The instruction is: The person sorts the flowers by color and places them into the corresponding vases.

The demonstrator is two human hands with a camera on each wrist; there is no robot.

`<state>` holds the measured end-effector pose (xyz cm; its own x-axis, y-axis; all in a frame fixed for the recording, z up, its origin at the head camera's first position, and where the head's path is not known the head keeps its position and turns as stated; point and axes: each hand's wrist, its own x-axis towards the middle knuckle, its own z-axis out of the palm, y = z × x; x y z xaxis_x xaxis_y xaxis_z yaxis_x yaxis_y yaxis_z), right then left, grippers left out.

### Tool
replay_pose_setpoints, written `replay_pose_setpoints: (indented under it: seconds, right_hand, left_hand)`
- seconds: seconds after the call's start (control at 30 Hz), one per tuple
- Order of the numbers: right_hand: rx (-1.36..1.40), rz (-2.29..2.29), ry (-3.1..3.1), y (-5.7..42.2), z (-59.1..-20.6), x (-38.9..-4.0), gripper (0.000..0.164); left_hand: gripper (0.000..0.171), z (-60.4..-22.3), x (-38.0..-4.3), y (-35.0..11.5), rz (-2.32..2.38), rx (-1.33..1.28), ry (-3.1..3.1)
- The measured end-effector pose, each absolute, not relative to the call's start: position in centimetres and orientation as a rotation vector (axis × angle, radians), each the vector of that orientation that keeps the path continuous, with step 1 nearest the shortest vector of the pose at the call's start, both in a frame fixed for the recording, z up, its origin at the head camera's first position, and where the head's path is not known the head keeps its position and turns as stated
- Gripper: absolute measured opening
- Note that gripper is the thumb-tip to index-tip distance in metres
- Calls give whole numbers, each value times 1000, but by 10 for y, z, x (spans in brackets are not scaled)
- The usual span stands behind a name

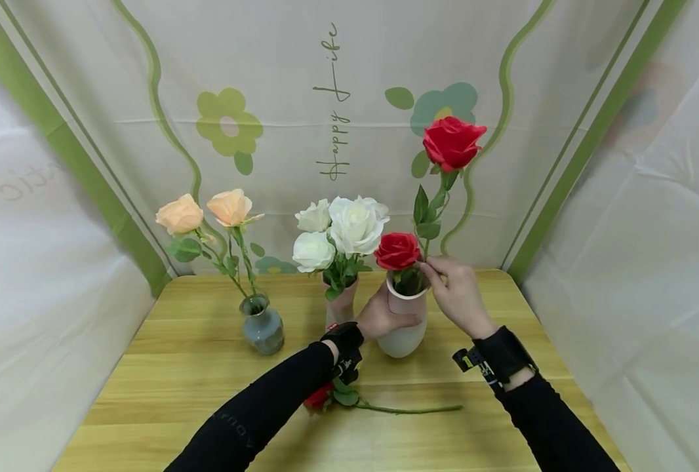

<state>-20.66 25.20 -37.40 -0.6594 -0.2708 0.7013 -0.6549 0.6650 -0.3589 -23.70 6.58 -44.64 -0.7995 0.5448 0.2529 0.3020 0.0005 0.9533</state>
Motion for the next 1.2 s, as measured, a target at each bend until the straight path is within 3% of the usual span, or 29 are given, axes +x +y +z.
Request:
replay_pose_setpoints:
  seconds: [0.07,0.27,0.37,0.87,1.2]
  right_hand:
    - [746,733,-2279,255,-372,-206,6]
    - [693,694,-2518,283,-357,-188,37]
    - [664,690,-2597,295,-365,-180,41]
    - [769,619,-2687,292,-426,-148,2]
    - [1031,608,-2866,263,-467,-136,5]
  left_hand:
    - [95,-447,-236,65,1898,895,2068]
    - [96,-465,-246,72,1934,933,2090]
    - [100,-481,-255,76,1928,926,2136]
    - [99,-481,-258,76,1897,928,2160]
    - [103,-480,-258,77,1870,929,2182]
